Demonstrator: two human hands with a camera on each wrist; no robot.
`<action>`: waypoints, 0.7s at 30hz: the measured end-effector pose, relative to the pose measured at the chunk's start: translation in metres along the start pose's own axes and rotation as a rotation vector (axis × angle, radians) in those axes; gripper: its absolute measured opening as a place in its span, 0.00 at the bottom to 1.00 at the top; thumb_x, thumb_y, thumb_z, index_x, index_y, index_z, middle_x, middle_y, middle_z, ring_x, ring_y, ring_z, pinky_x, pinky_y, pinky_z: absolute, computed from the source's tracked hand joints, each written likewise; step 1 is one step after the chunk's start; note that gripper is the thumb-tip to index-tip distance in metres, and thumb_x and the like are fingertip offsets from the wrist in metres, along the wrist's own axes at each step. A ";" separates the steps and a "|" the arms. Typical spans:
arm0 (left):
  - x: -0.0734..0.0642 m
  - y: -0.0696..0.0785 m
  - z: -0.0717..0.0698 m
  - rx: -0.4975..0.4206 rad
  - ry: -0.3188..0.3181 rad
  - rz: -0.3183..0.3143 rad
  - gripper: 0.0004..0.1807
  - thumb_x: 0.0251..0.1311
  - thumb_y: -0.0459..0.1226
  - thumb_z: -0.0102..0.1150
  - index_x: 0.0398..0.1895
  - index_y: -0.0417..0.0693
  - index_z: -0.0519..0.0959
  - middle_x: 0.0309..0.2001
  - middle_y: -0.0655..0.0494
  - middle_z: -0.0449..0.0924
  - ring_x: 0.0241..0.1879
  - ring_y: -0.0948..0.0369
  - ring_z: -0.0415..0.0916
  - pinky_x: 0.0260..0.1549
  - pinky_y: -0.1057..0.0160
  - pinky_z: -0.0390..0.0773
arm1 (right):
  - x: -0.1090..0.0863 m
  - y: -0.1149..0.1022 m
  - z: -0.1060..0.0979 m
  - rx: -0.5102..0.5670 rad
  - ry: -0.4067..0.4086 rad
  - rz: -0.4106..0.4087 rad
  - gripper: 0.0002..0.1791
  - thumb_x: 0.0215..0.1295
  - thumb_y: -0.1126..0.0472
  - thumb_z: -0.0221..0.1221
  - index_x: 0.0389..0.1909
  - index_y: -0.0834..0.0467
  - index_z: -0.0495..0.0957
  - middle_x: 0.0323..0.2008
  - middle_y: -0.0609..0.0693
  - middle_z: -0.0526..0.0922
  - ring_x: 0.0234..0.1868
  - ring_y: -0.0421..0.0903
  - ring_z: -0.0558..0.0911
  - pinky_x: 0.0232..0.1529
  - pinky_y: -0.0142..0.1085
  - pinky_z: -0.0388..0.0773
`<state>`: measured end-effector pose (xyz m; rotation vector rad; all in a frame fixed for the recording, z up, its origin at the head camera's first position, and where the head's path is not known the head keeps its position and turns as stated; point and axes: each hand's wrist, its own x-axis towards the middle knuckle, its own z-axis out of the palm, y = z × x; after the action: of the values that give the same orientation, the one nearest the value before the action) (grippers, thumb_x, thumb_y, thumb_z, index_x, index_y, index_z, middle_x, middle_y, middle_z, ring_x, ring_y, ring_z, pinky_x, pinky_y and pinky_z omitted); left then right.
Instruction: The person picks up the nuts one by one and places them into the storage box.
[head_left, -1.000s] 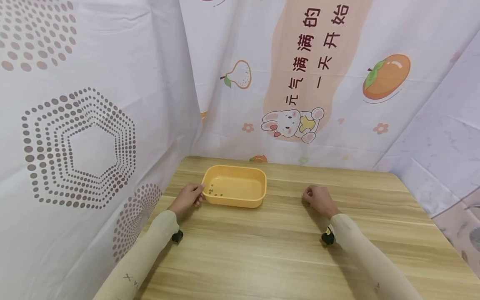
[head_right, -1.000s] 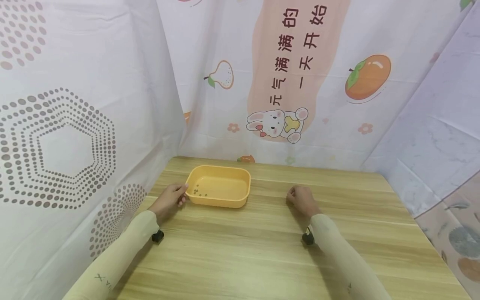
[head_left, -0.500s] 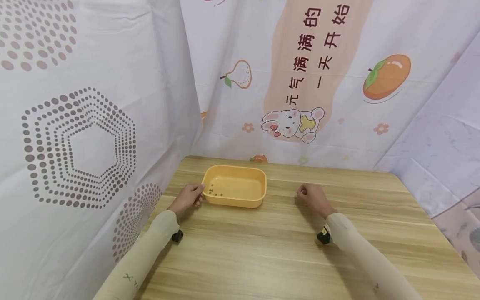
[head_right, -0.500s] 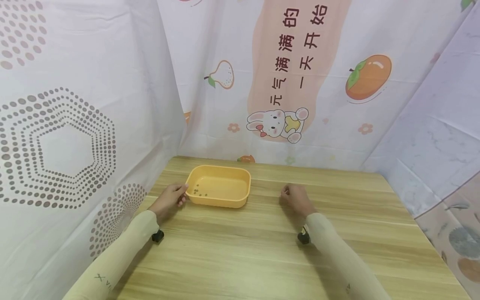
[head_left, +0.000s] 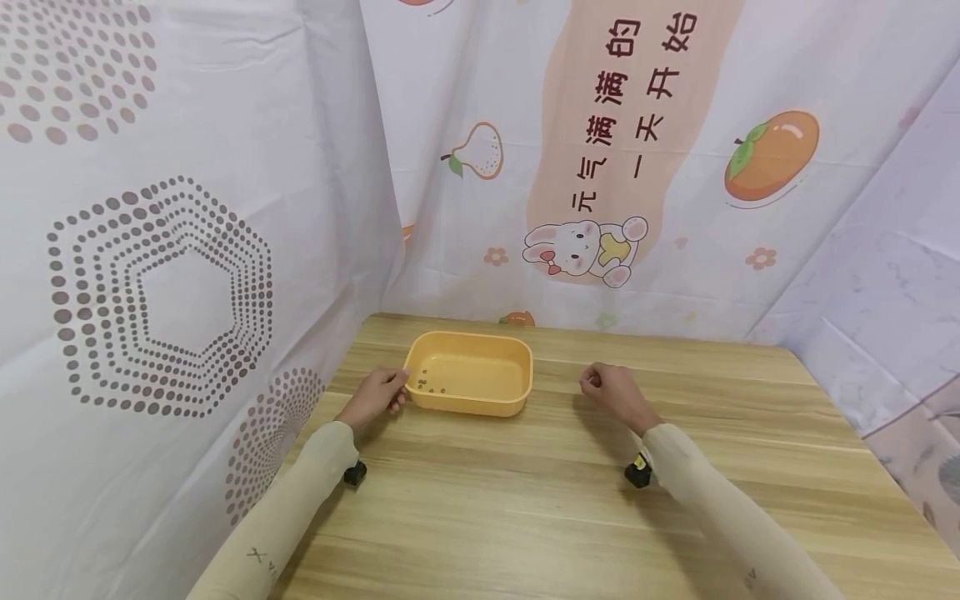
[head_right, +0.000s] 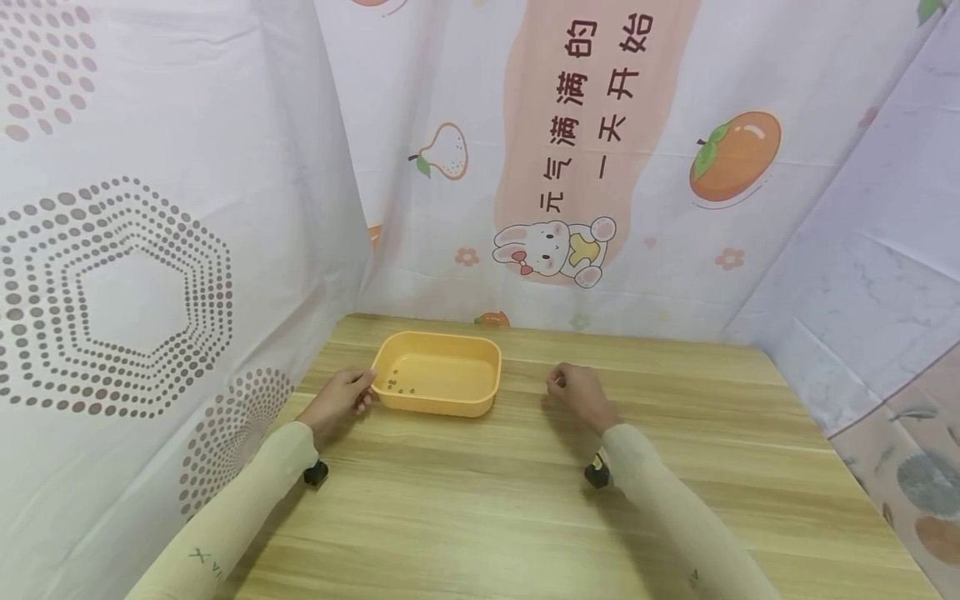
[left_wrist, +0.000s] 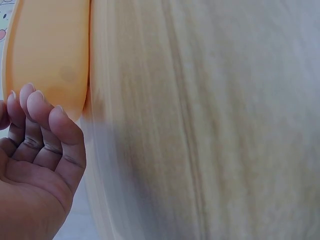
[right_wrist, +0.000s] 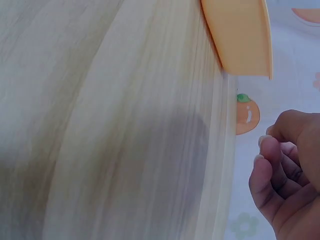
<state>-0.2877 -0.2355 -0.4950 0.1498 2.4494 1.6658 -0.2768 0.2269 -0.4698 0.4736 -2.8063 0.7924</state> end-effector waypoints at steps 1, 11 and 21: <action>0.000 0.000 0.000 0.000 0.002 -0.003 0.23 0.81 0.48 0.47 0.34 0.39 0.78 0.27 0.48 0.78 0.23 0.61 0.73 0.22 0.67 0.78 | 0.000 -0.002 0.000 0.000 0.001 -0.005 0.06 0.69 0.65 0.59 0.36 0.62 0.84 0.28 0.49 0.85 0.27 0.42 0.78 0.32 0.39 0.77; 0.000 0.000 0.000 0.007 -0.005 0.001 0.23 0.81 0.49 0.47 0.34 0.39 0.78 0.27 0.49 0.77 0.23 0.61 0.73 0.22 0.67 0.77 | 0.004 -0.013 0.003 0.010 -0.003 -0.036 0.06 0.69 0.66 0.59 0.36 0.62 0.84 0.28 0.48 0.85 0.25 0.40 0.77 0.31 0.37 0.77; -0.001 0.002 0.000 0.020 -0.006 0.001 0.23 0.82 0.48 0.46 0.33 0.40 0.77 0.26 0.52 0.77 0.23 0.62 0.72 0.22 0.67 0.77 | 0.010 -0.026 0.006 0.024 -0.001 -0.053 0.05 0.68 0.65 0.61 0.36 0.61 0.84 0.28 0.48 0.85 0.26 0.40 0.79 0.29 0.36 0.78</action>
<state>-0.2869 -0.2344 -0.4930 0.1585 2.4625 1.6385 -0.2776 0.2002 -0.4603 0.5503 -2.7757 0.8161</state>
